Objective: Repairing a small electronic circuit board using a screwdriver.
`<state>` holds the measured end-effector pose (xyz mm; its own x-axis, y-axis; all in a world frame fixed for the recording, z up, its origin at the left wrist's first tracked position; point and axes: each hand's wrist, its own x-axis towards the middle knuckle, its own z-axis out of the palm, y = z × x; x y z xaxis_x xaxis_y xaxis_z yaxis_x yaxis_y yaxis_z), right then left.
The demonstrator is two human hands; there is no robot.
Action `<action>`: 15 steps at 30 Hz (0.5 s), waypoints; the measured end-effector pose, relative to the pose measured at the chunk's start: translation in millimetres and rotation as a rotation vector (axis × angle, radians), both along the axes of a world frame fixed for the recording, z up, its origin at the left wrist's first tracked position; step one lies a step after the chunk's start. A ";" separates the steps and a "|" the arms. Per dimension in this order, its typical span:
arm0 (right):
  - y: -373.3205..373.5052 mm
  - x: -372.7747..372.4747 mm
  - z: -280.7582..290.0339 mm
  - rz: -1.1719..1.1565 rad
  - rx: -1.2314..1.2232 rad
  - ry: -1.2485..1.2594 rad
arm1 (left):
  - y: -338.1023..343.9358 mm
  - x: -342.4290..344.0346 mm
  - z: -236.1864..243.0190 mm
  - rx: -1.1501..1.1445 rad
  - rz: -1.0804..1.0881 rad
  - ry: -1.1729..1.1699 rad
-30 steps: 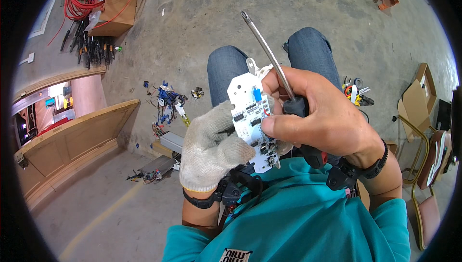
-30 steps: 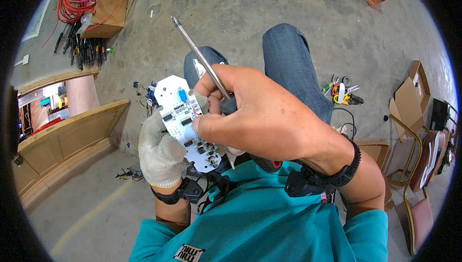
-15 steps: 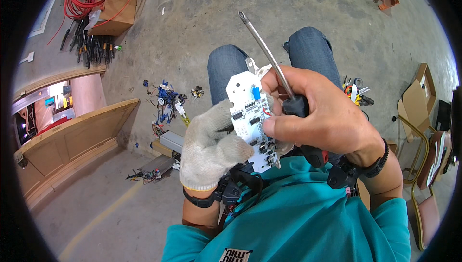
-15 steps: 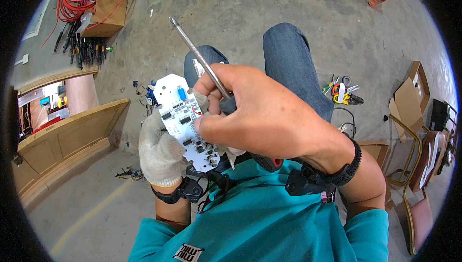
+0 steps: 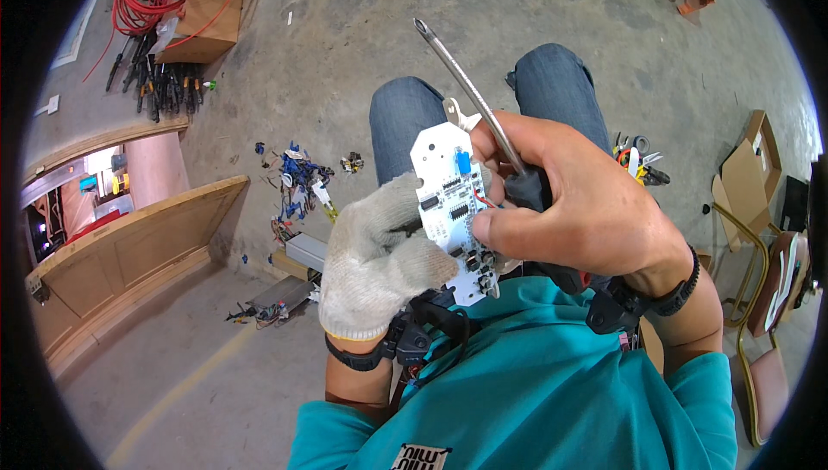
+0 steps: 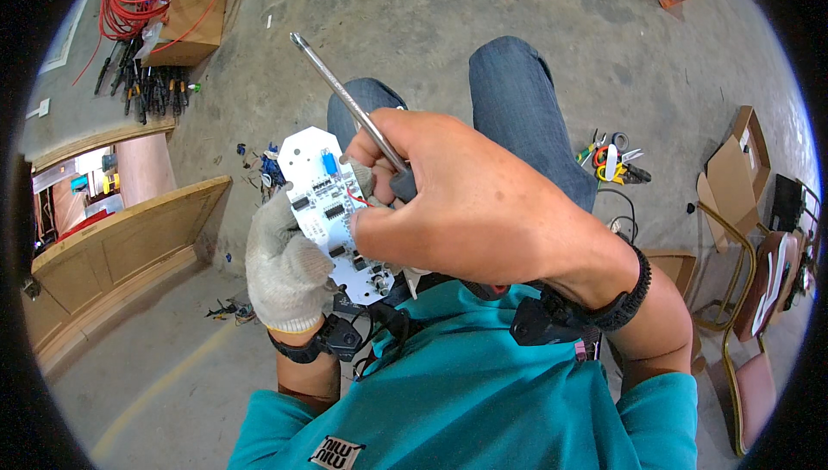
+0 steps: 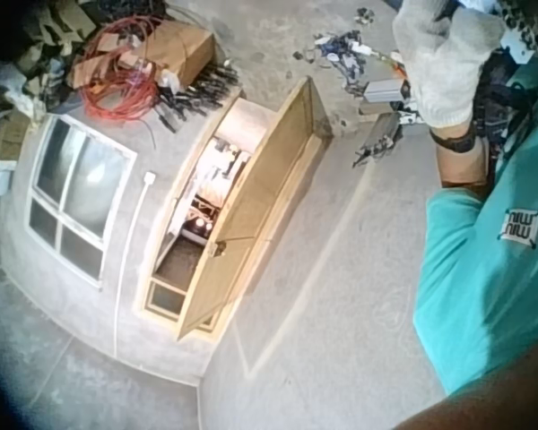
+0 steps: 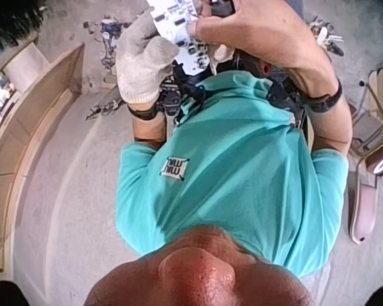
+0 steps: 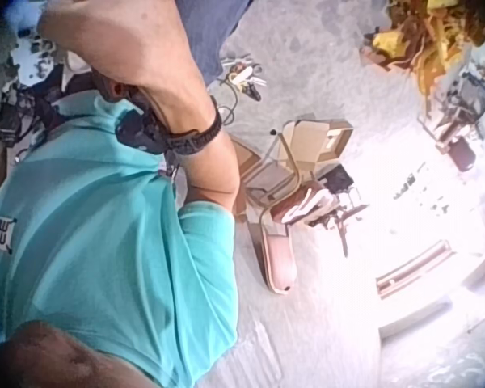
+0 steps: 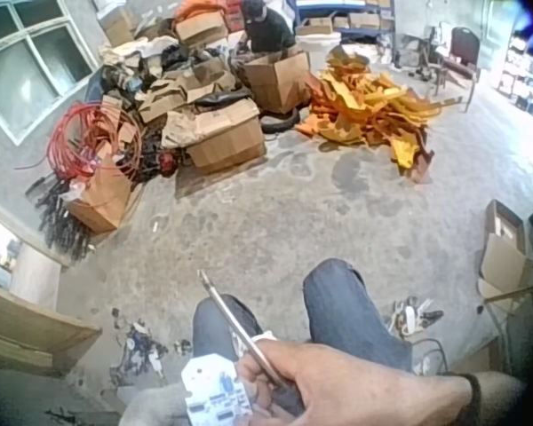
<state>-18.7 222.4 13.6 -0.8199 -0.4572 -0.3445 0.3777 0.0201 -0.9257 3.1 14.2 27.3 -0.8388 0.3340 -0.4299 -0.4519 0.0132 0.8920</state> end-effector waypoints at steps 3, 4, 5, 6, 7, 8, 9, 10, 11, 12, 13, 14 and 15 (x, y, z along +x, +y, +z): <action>0.4 0.4 -0.5 0.009 -0.005 0.012 | -0.1 0.8 -0.4 0.009 0.004 -0.006; 0.5 0.6 -0.6 0.006 -0.005 -0.004 | -0.2 1.2 -0.2 0.013 0.005 -0.011; 0.6 0.9 -0.6 0.004 -0.007 0.003 | -0.7 1.4 -0.1 0.012 0.007 -0.012; 0.4 1.1 -0.5 0.002 -0.003 0.022 | -1.0 1.6 0.1 0.016 0.012 -0.016; 0.1 1.7 -0.2 0.002 -0.008 0.011 | -1.3 1.8 -0.2 0.017 0.016 -0.020; -0.4 2.2 0.3 0.005 0.017 0.025 | -1.8 1.9 -0.2 0.096 0.034 -0.019; -0.7 2.5 1.0 0.017 0.067 0.036 | -1.8 1.8 -0.8 0.012 0.023 -0.021; -0.8 2.5 1.9 0.008 0.044 0.040 | -2.5 1.9 -0.9 0.010 0.028 -0.024; -0.6 2.4 2.9 0.023 0.072 0.027 | -2.3 1.8 -1.7 -0.052 0.016 -0.013; -0.2 2.4 4.1 0.042 0.110 0.010 | -2.4 1.7 -2.3 -0.041 0.011 -0.004; 0.3 2.3 5.0 0.036 0.100 0.014 | -1.9 1.6 -3.3 -0.036 0.006 0.035; 1.1 2.5 5.9 0.040 0.118 0.000 | -2.1 1.6 -3.7 -0.026 -0.007 0.077; 1.6 2.6 6.2 0.038 0.100 0.007 | -1.8 1.7 -4.2 -0.031 0.000 0.072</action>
<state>-16.1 223.9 19.9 -0.8054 -0.4513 -0.3844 0.3685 0.1269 -0.9209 4.8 12.4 23.1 -0.8676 0.3221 -0.3789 -0.3870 0.0411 0.9212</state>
